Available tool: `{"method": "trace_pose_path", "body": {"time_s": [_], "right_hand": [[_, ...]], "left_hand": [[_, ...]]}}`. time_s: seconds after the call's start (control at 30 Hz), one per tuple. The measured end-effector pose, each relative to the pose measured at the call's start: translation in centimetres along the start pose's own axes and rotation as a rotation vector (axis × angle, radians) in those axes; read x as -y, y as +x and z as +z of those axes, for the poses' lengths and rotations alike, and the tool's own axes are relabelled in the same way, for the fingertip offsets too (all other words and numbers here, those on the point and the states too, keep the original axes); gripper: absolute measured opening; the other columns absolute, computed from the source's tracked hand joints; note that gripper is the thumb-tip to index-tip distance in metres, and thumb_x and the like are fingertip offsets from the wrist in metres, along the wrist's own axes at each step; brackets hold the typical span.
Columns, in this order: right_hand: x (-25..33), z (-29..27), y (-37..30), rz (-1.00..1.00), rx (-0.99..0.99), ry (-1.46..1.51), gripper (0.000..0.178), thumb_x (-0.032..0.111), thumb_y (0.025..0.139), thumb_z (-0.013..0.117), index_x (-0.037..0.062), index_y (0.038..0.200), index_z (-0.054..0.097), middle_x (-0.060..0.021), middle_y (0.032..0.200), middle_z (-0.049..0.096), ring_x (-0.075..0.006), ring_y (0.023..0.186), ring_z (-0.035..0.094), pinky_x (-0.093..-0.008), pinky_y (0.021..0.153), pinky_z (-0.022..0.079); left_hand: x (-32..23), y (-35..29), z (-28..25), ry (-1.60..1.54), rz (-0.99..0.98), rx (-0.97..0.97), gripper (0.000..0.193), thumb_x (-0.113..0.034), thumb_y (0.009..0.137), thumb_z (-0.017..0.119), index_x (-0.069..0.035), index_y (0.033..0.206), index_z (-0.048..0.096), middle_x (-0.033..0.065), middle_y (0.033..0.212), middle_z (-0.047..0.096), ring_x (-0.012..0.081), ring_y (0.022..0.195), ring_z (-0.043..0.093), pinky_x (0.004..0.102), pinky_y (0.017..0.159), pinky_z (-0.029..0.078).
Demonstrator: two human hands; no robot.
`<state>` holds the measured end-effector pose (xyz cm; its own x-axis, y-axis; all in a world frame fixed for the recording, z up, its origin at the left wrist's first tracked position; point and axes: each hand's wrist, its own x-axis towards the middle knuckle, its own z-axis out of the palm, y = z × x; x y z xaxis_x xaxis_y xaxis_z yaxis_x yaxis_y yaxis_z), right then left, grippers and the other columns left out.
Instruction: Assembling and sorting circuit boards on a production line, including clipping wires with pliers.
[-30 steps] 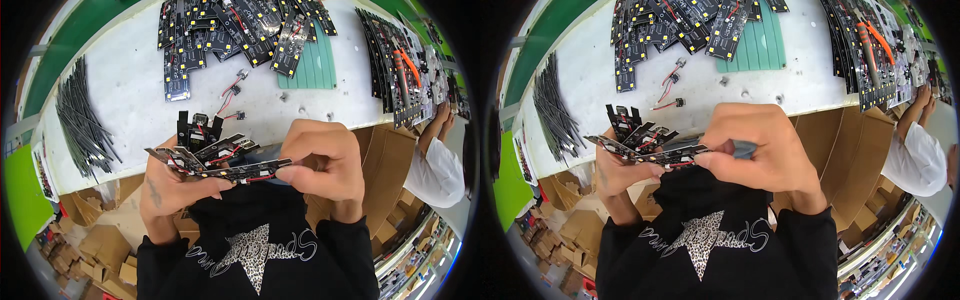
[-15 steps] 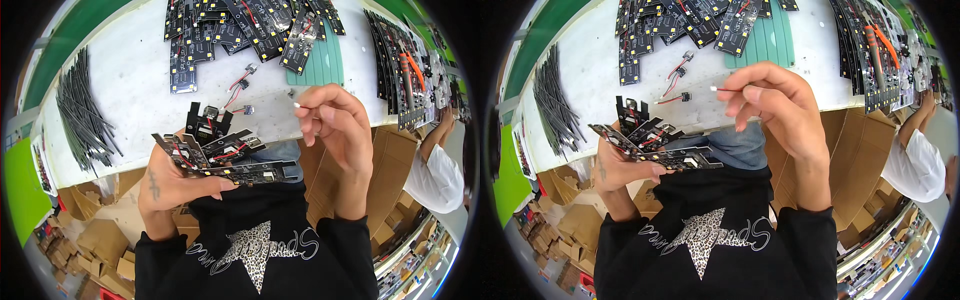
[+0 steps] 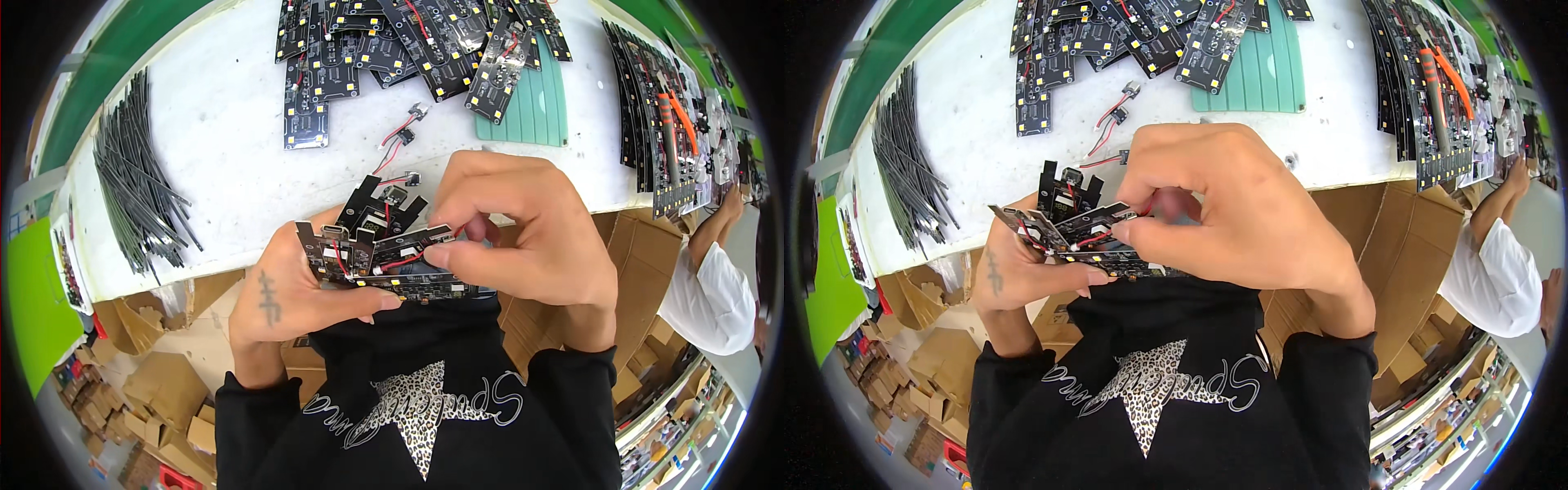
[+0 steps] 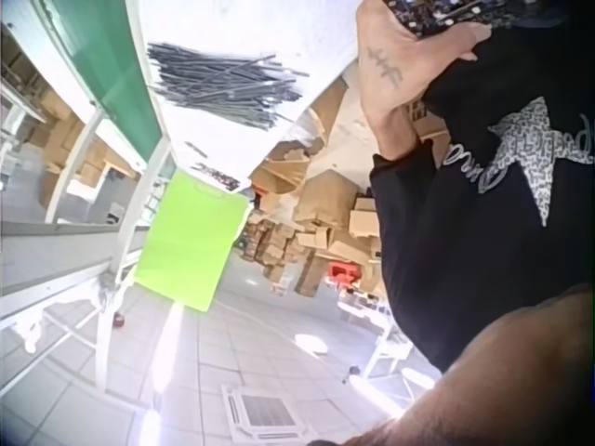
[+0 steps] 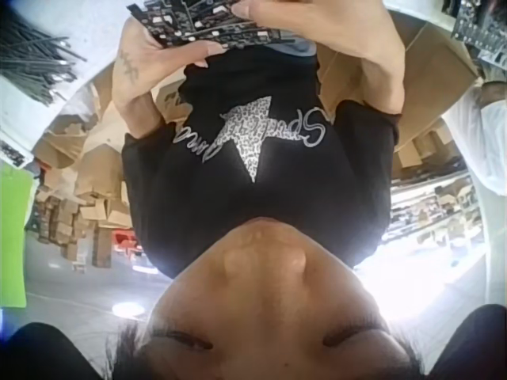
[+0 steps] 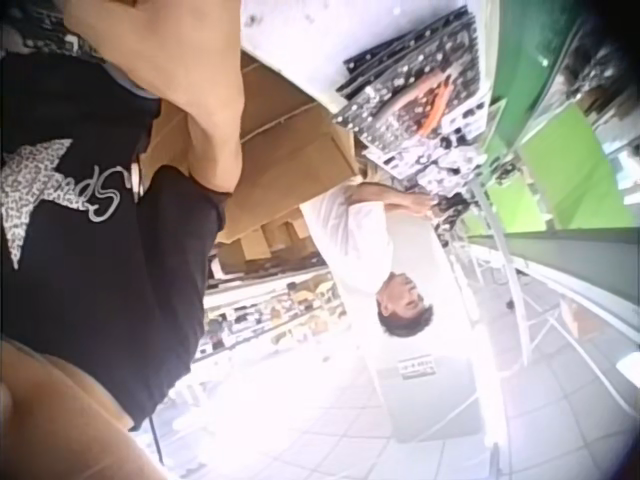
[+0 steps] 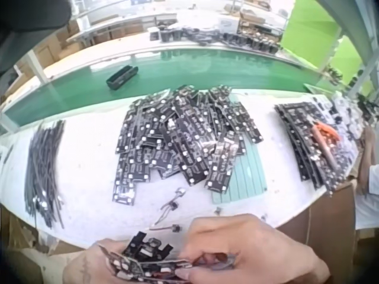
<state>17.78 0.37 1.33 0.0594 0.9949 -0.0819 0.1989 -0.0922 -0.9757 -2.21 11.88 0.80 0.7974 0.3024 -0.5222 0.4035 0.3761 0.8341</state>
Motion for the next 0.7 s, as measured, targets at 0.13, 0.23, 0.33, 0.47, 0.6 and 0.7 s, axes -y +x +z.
{"method": "trace_pose_path", "body": {"time_s": [0.13, 0.23, 0.33, 0.47, 0.6, 0.7], "right_hand": [[-0.2, 0.0, 0.1, 0.028, 0.014, 0.081, 0.008, -0.001, 0.068, 0.071, 0.0001, 0.075, 0.066, -0.0011, 0.073, 0.057, -0.0068, 0.059, 0.046, -0.0223, 0.049, 0.032], [-0.1, -0.1, 0.1, 0.045, 0.100, 0.195, 0.008, 0.003, 0.073, 0.069, -0.0002, 0.079, 0.065, -0.0015, 0.070, 0.055, -0.0078, 0.058, 0.048, -0.0231, 0.052, 0.038], [-0.7, 0.3, 0.1, 0.097, 0.085, 0.310, 0.008, 0.002, 0.072, 0.070, -0.0003, 0.079, 0.066, -0.0009, 0.071, 0.055, -0.0071, 0.060, 0.048, -0.0230, 0.054, 0.038], [-1.4, 0.2, -0.1, 0.090, -0.012, 0.357, 0.008, 0.003, 0.071, 0.070, -0.0002, 0.075, 0.064, -0.0011, 0.072, 0.056, -0.0072, 0.059, 0.047, -0.0225, 0.055, 0.037], [-1.0, 1.2, -0.3, -0.001, -0.210, 0.041, 0.007, 0.002, 0.070, 0.070, 0.0009, 0.073, 0.064, -0.0016, 0.072, 0.056, -0.0076, 0.057, 0.045, -0.0225, 0.053, 0.036], [-0.9, 1.0, -0.4, -0.029, -0.318, -0.023, 0.006, 0.002, 0.073, 0.069, 0.0006, 0.075, 0.063, -0.0007, 0.072, 0.057, -0.0070, 0.058, 0.046, -0.0217, 0.053, 0.037]], "left_hand": [[-0.1, 0.4, -0.3, 0.064, 0.025, 0.045, 0.055, 0.007, 0.067, 0.076, 0.004, 0.118, 0.055, 0.0055, 0.082, 0.066, 0.0088, 0.063, 0.061, 0.0229, 0.054, 0.051], [-0.3, 0.5, -0.5, 0.003, -0.038, 0.049, 0.048, 0.010, 0.062, 0.079, 0.006, 0.105, 0.058, 0.0109, 0.087, 0.067, 0.0134, 0.069, 0.064, 0.0262, 0.056, 0.054], [-0.4, 0.3, -0.5, -0.028, -0.044, 0.081, 0.048, 0.009, 0.065, 0.076, 0.006, 0.109, 0.056, 0.0092, 0.084, 0.067, 0.0120, 0.066, 0.063, 0.0251, 0.054, 0.052], [-0.1, 0.6, -0.5, -0.001, -0.022, 0.112, 0.043, 0.005, 0.069, 0.076, 0.005, 0.108, 0.057, 0.0069, 0.081, 0.066, 0.0099, 0.060, 0.061, 0.0229, 0.051, 0.051], [-0.2, 0.8, 0.0, -0.019, -0.014, 0.035, 0.044, 0.005, 0.071, 0.075, 0.006, 0.110, 0.057, 0.0056, 0.080, 0.065, 0.0091, 0.062, 0.061, 0.0225, 0.051, 0.052], [-0.7, 0.8, 0.2, -0.044, -0.032, 0.018, 0.043, 0.006, 0.070, 0.075, 0.006, 0.109, 0.057, 0.0054, 0.079, 0.065, 0.0088, 0.063, 0.060, 0.0225, 0.051, 0.053]]}}
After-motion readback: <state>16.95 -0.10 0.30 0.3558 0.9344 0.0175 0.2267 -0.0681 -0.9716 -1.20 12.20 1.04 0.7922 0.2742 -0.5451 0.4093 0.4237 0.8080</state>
